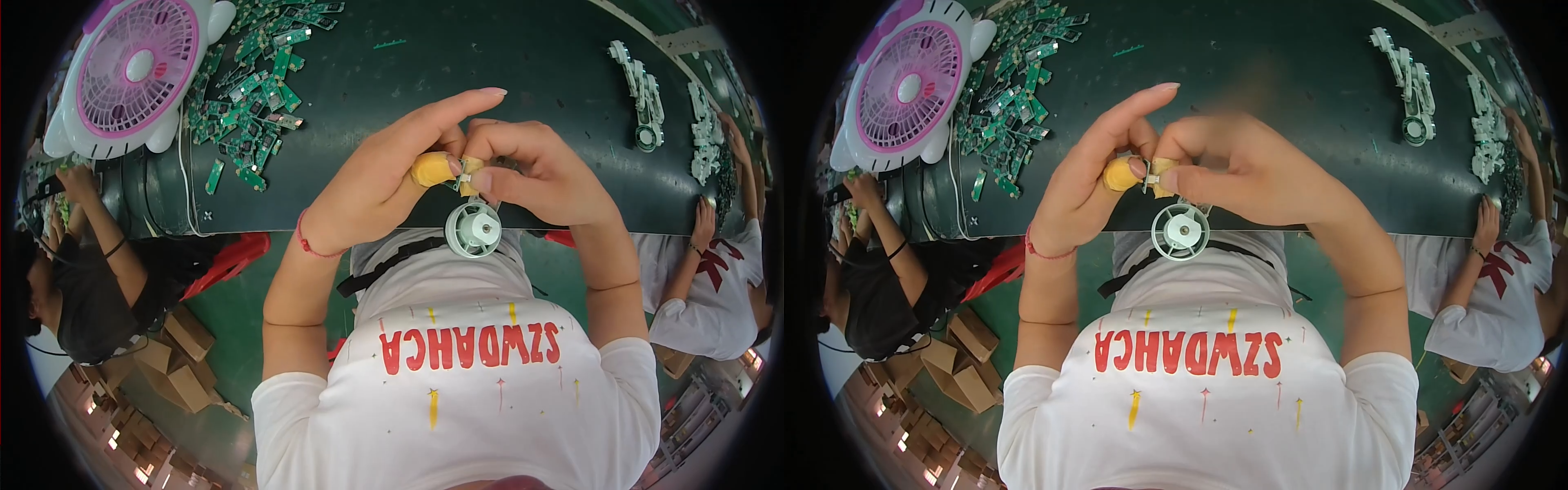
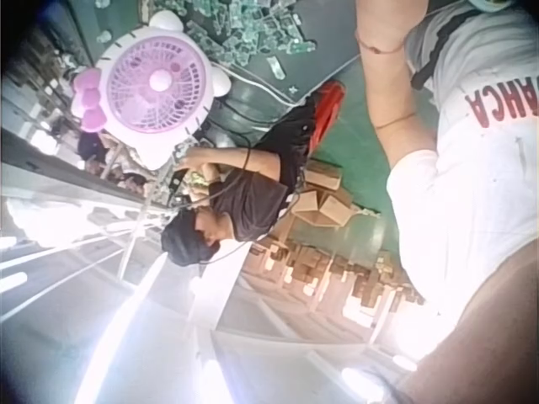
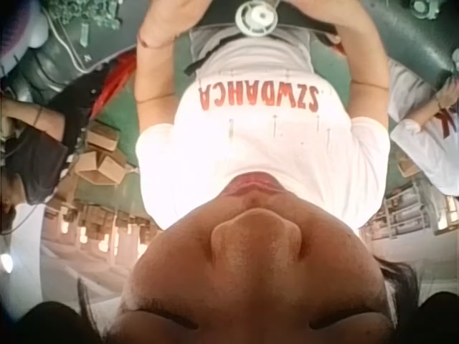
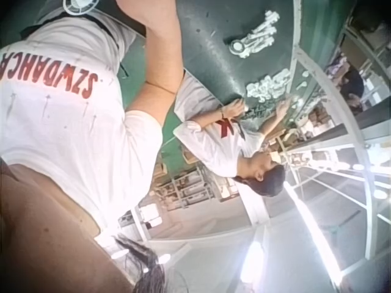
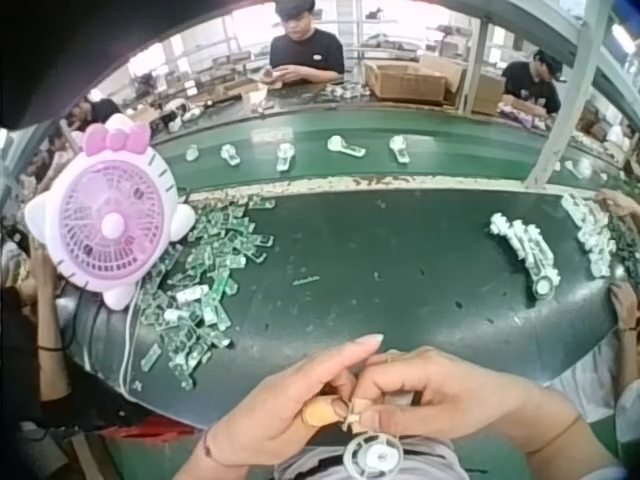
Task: The person assembles small electronic components by hand, placing PCBs into plastic housings.
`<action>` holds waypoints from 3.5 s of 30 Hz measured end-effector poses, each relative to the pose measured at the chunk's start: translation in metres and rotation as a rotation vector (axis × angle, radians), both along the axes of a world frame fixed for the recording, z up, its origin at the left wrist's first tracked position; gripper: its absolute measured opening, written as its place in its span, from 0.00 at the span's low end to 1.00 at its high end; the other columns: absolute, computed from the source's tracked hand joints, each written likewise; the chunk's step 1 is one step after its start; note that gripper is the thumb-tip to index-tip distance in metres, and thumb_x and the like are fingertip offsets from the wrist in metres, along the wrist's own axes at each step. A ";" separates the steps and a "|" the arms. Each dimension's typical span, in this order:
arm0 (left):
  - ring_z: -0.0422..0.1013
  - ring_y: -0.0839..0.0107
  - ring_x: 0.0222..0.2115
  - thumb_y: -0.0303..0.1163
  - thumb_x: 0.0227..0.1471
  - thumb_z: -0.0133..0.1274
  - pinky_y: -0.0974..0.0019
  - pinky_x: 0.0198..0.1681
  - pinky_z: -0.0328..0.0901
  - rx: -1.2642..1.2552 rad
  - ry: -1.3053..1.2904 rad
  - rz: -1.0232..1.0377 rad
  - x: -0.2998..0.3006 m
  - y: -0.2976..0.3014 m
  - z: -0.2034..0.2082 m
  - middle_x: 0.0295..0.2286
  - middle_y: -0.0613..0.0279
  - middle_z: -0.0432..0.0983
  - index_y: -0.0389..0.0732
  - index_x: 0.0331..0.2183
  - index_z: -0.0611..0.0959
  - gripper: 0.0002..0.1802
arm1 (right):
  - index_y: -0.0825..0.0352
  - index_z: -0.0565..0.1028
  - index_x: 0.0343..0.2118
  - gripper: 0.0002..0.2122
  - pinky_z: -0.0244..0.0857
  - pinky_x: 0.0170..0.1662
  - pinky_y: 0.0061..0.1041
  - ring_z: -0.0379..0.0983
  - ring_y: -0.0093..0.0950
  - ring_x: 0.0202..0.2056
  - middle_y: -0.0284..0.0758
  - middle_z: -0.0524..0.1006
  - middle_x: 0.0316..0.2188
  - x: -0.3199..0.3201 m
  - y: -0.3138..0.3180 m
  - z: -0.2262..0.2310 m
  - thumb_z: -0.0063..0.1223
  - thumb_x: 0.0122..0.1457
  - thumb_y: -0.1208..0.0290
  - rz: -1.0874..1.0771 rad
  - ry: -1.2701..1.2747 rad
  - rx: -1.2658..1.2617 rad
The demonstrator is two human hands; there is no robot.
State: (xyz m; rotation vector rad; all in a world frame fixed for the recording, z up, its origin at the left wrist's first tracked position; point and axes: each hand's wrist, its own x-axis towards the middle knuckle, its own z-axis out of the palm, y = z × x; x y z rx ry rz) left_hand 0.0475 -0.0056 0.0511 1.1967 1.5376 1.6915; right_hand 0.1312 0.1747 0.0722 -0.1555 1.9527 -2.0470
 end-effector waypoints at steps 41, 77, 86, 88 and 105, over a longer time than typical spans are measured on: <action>0.72 0.72 0.33 0.17 0.49 0.49 0.72 0.36 0.68 0.013 -0.509 0.258 0.017 0.011 -0.042 0.42 0.58 0.70 0.38 0.56 0.59 0.33 | 0.67 0.75 0.35 0.12 0.61 0.41 0.29 0.70 0.29 0.34 0.31 0.76 0.35 -0.009 -0.003 -0.013 0.52 0.43 0.77 -0.402 0.832 1.100; 0.66 0.60 0.48 0.19 0.54 0.41 0.67 0.44 0.67 0.248 -0.445 0.471 0.011 0.032 -0.021 0.50 0.48 0.63 0.36 0.55 0.62 0.26 | 0.71 0.68 0.36 0.14 0.65 0.30 0.22 0.71 0.25 0.26 0.36 0.72 0.27 -0.011 -0.012 -0.032 0.57 0.52 0.69 -0.510 0.209 0.545; 0.54 0.55 0.55 0.18 0.47 0.51 0.63 0.54 0.54 0.233 -0.290 0.588 -0.005 0.061 -0.037 0.55 0.46 0.50 0.39 0.60 0.40 0.47 | 0.69 0.70 0.29 0.08 0.65 0.26 0.17 0.70 0.18 0.22 0.31 0.72 0.20 -0.043 0.014 -0.039 0.44 0.59 0.69 -0.275 -0.109 0.120; 0.52 0.55 0.56 0.19 0.47 0.51 0.61 0.57 0.49 0.168 -0.154 0.691 -0.010 0.058 -0.043 0.56 0.45 0.46 0.39 0.60 0.40 0.47 | 0.64 0.70 0.24 0.12 0.61 0.23 0.16 0.66 0.16 0.18 0.28 0.69 0.16 -0.075 0.035 -0.042 0.43 0.59 0.63 -0.375 -0.186 0.068; 0.57 0.64 0.54 0.23 0.50 0.47 0.62 0.54 0.54 0.013 -0.215 0.412 -0.007 0.055 -0.031 0.54 0.56 0.55 0.40 0.56 0.59 0.32 | 0.64 0.76 0.35 0.25 0.64 0.42 0.40 0.71 0.45 0.40 0.44 0.76 0.35 -0.188 0.274 -0.006 0.38 0.56 0.44 -0.496 -0.055 1.771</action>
